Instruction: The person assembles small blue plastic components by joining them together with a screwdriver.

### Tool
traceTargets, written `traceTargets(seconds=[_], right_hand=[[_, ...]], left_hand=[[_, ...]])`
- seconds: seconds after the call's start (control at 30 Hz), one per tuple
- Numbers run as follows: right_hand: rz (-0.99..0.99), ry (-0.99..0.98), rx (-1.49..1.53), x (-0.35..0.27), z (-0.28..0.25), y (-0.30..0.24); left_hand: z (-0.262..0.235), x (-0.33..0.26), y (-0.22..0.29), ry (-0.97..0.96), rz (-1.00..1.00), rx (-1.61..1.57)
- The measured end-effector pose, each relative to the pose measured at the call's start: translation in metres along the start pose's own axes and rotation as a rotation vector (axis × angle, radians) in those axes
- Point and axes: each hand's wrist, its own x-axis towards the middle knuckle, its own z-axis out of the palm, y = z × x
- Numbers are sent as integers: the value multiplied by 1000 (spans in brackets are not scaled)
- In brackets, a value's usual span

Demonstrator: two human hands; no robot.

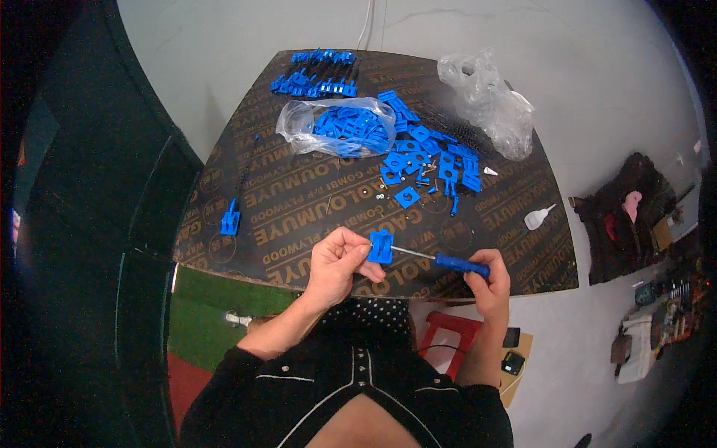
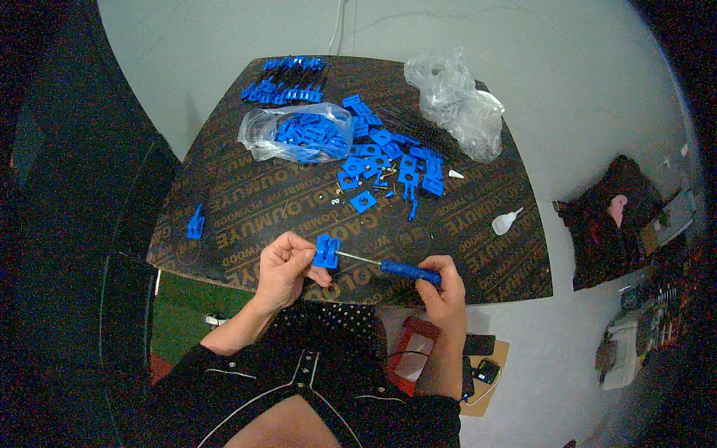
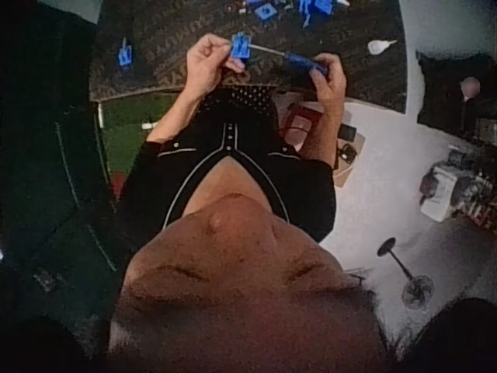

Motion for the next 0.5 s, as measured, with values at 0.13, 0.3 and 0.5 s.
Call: traceTargets(seconds=[0.13, 0.3, 0.5], right_hand=[[20, 14, 20, -1, 0, 6], [-5, 9, -2, 0, -4, 5], [2, 17, 24, 0, -2, 8]], left_hand=[[0, 0, -1, 0, 4, 12], [1, 0, 0, 8, -8, 38], [3, -1, 1, 12, -7, 68]])
